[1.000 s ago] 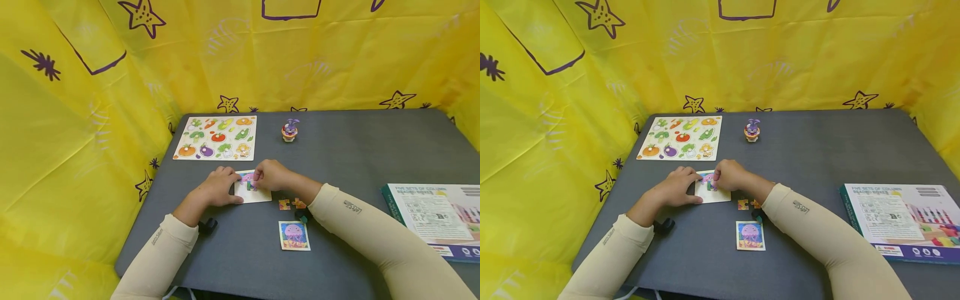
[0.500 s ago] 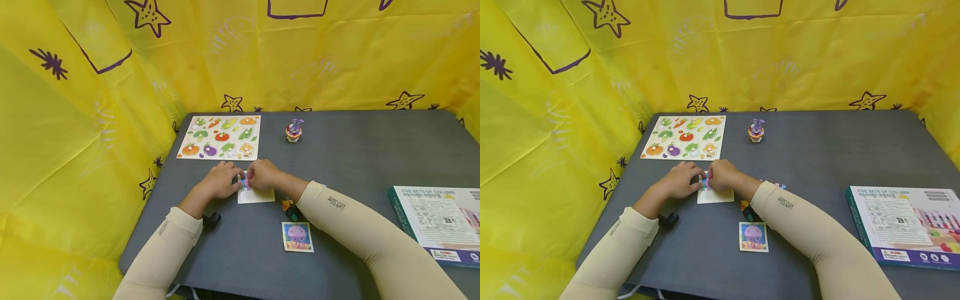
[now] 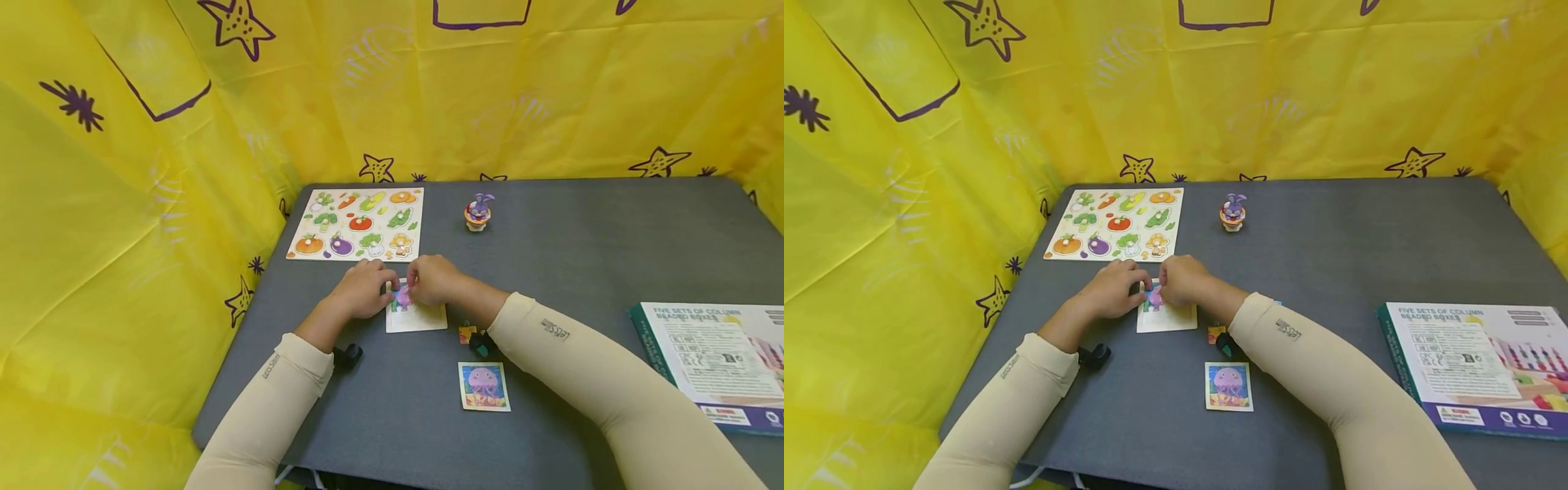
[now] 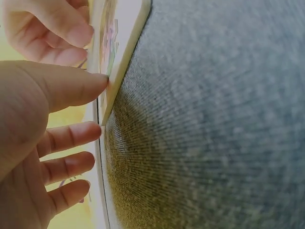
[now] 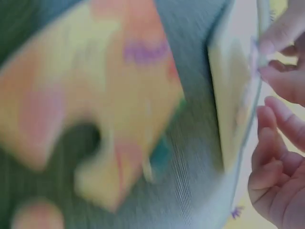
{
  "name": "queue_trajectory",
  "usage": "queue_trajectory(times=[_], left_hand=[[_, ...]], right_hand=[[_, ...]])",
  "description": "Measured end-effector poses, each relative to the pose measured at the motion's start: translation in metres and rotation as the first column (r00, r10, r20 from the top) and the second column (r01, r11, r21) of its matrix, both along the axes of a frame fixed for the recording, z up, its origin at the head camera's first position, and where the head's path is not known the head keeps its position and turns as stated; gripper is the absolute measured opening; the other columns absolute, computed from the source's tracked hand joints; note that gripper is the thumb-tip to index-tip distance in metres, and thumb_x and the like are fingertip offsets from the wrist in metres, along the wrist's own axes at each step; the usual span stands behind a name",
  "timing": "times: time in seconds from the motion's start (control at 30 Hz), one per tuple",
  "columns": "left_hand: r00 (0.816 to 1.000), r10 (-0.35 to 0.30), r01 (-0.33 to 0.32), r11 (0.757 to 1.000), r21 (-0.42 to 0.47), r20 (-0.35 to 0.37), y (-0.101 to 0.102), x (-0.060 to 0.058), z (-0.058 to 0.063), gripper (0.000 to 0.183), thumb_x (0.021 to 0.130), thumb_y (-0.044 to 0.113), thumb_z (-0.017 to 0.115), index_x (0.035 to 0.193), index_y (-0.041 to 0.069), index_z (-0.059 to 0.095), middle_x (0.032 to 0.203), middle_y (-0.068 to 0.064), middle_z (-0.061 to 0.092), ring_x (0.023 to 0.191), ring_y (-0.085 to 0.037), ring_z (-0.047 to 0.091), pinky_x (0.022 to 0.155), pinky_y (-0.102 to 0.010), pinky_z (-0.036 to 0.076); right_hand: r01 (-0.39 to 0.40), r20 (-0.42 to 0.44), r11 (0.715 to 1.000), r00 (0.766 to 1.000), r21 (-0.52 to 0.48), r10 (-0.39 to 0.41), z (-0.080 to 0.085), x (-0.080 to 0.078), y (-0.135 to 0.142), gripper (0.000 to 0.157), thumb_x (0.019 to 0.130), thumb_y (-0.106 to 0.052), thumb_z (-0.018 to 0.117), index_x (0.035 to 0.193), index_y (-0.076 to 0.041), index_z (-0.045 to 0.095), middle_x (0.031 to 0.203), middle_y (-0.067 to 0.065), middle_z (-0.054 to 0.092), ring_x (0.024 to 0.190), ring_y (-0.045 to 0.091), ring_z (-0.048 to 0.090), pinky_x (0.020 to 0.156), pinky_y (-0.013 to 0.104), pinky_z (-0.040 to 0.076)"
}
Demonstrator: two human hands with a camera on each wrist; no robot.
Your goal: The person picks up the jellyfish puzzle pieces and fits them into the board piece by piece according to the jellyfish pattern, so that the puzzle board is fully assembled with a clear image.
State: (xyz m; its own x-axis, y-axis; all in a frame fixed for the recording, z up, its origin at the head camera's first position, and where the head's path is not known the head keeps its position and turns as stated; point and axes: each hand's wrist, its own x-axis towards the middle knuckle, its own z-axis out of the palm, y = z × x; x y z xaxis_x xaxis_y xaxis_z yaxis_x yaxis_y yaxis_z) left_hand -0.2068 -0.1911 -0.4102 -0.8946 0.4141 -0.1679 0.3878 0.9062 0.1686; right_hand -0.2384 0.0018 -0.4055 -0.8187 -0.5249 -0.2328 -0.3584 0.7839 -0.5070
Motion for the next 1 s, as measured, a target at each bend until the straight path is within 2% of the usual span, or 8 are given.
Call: queue_trajectory(times=[0.2,0.4,0.63,0.8,1.0], left_hand=[[1.0,-0.015,0.015,1.0,0.021,0.015,0.004,0.002,0.002,0.021,0.097,0.031,0.068,0.118,0.025,0.069,0.12,-0.004,0.058,0.111,-0.025,0.05,0.097,-0.046,0.043],[0.995,-0.085,0.082,0.995,0.054,0.046,0.008,0.003,0.001,0.03,0.097,0.035,0.068,0.127,0.03,0.067,0.121,-0.005,0.057,0.114,-0.026,0.048,0.099,-0.047,0.041],[0.994,-0.096,0.095,0.995,0.023,0.045,0.01,0.004,0.001,0.032,0.096,0.034,0.071,0.127,0.031,0.068,0.121,-0.006,0.056,0.115,-0.027,0.048,0.099,-0.048,0.041],[0.996,-0.083,0.083,0.997,0.001,0.02,0.013,0.007,0.002,0.031,0.095,0.031,0.071,0.126,0.03,0.07,0.121,-0.006,0.057,0.115,-0.027,0.049,0.098,-0.047,0.042],[0.995,-0.102,0.102,0.995,-0.016,-0.017,0.022,0.01,0.002,0.031,0.094,0.025,0.071,0.125,0.026,0.07,0.116,-0.002,0.061,0.107,-0.024,0.05,0.093,-0.043,0.043]], right_hand=[[-0.07,-0.032,0.994,0.997,0.089,0.073,0.014,0.004,0.035,0.016,0.094,-0.025,0.072,0.106,-0.016,0.073,0.101,0.006,0.068,0.096,0.025,0.06,0.083,0.043,0.048],[-0.119,-0.023,0.983,0.992,0.138,0.124,0.016,0.012,0.082,0.025,0.091,-0.021,0.077,0.114,-0.014,0.073,0.113,0.01,0.066,0.111,0.029,0.059,0.099,0.05,0.046],[-0.074,-0.018,0.989,0.997,0.132,0.077,0.01,0.02,0.122,0.032,0.085,-0.024,0.082,0.11,-0.01,0.068,0.105,0.01,0.064,0.099,0.028,0.057,0.091,0.048,0.047],[-0.049,-0.012,0.988,0.999,0.144,0.052,0.005,0.026,0.13,0.036,0.083,-0.028,0.085,0.108,-0.01,0.066,0.1,0.008,0.059,0.094,0.026,0.053,0.086,0.045,0.046],[-0.008,-0.011,0.997,1.0,0.077,0.008,0.0,0.029,0.134,0.035,0.082,-0.023,0.086,0.107,-0.009,0.065,0.101,0.009,0.061,0.095,0.026,0.055,0.088,0.046,0.046]])
